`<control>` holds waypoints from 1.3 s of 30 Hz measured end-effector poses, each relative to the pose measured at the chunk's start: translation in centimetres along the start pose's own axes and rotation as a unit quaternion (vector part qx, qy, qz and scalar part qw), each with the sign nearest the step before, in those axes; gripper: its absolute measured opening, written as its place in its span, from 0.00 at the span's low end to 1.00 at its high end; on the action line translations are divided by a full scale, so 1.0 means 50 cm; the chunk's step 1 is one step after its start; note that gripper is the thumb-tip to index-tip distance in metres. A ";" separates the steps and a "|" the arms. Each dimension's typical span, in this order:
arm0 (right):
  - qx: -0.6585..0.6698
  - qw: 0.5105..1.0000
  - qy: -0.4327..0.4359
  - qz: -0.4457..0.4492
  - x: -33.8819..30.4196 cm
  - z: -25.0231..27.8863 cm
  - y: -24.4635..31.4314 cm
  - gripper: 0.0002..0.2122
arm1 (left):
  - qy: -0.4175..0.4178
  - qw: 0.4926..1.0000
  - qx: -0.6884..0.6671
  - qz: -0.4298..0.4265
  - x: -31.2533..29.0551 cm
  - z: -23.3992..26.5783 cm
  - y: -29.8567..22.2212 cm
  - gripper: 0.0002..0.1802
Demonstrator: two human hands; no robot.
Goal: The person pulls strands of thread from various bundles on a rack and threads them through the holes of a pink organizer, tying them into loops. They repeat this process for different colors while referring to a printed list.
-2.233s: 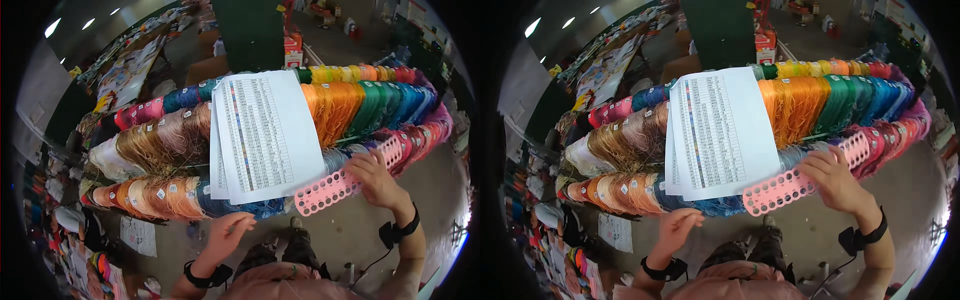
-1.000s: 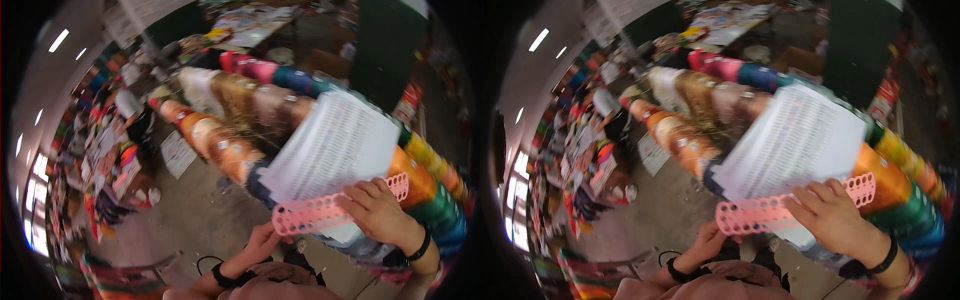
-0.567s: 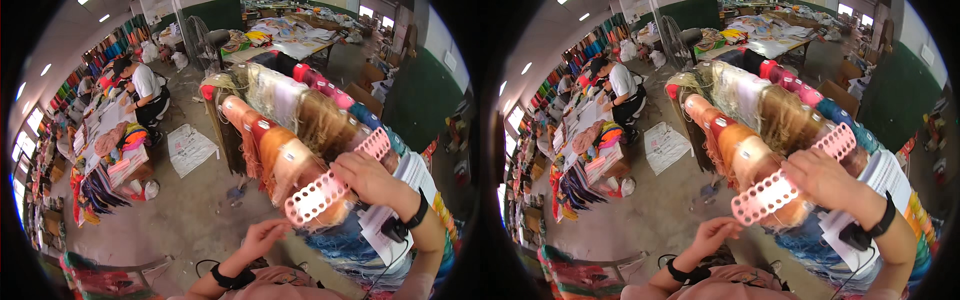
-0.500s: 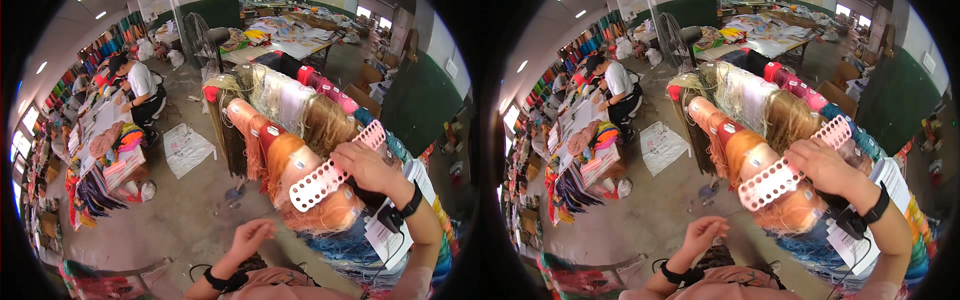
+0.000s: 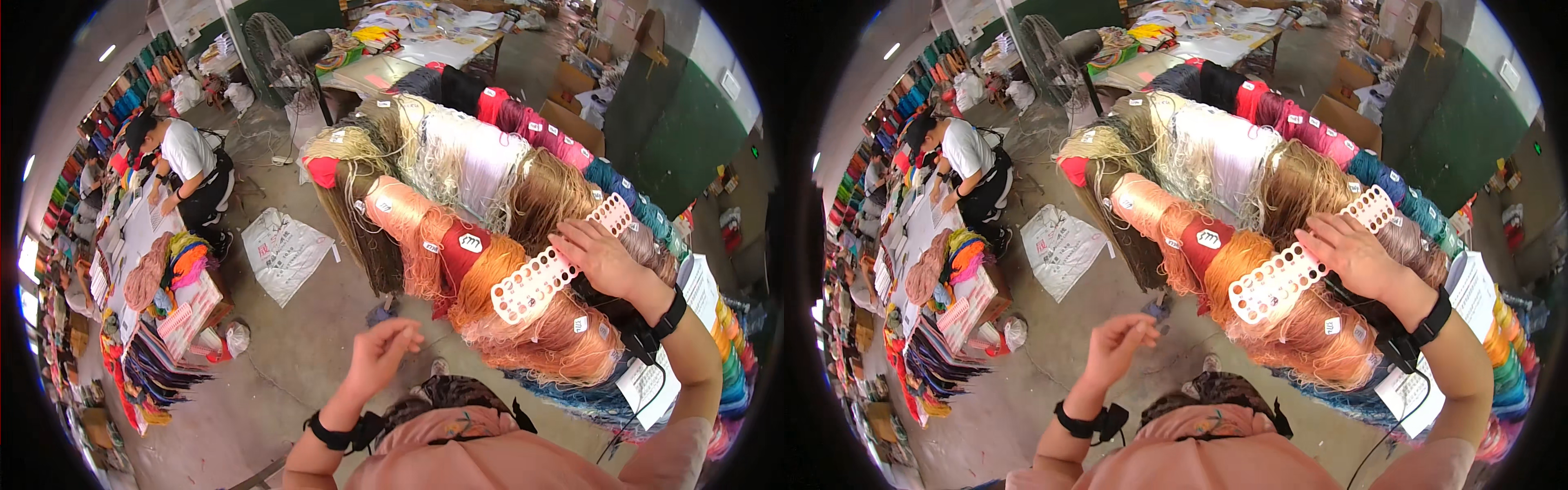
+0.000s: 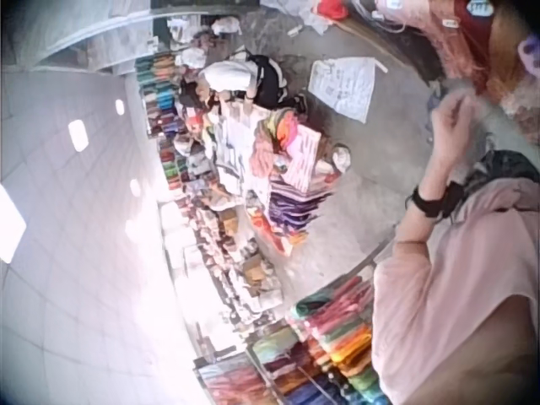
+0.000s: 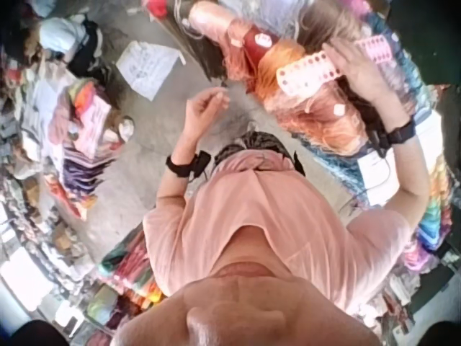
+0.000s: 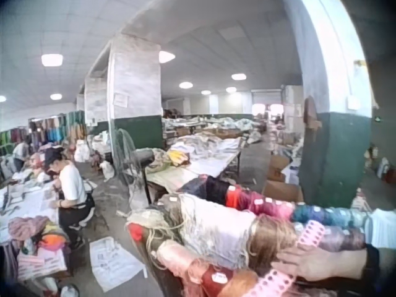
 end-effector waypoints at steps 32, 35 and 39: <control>0.367 0.927 -0.077 0.002 0.442 0.308 0.141 0.06 | 0.092 0.860 0.431 -0.258 0.405 0.461 -0.211 0.10; 0.394 0.919 -0.022 -0.007 0.617 0.288 0.093 0.05 | 0.101 0.848 0.423 -0.305 0.413 0.451 -0.206 0.11; 0.379 0.925 0.014 -0.029 0.781 0.247 0.069 0.06 | 0.100 0.852 0.391 -0.334 0.414 0.465 -0.192 0.13</control>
Point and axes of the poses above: each hand's wrist, its own x-axis towards the middle knuckle, its own z-axis out of the back of the hand, y = z × x, the point moved 3 cm from there along x, towards the middle knuckle, and after that the axes turned 11 degrees about y, right-handed, at the moved point
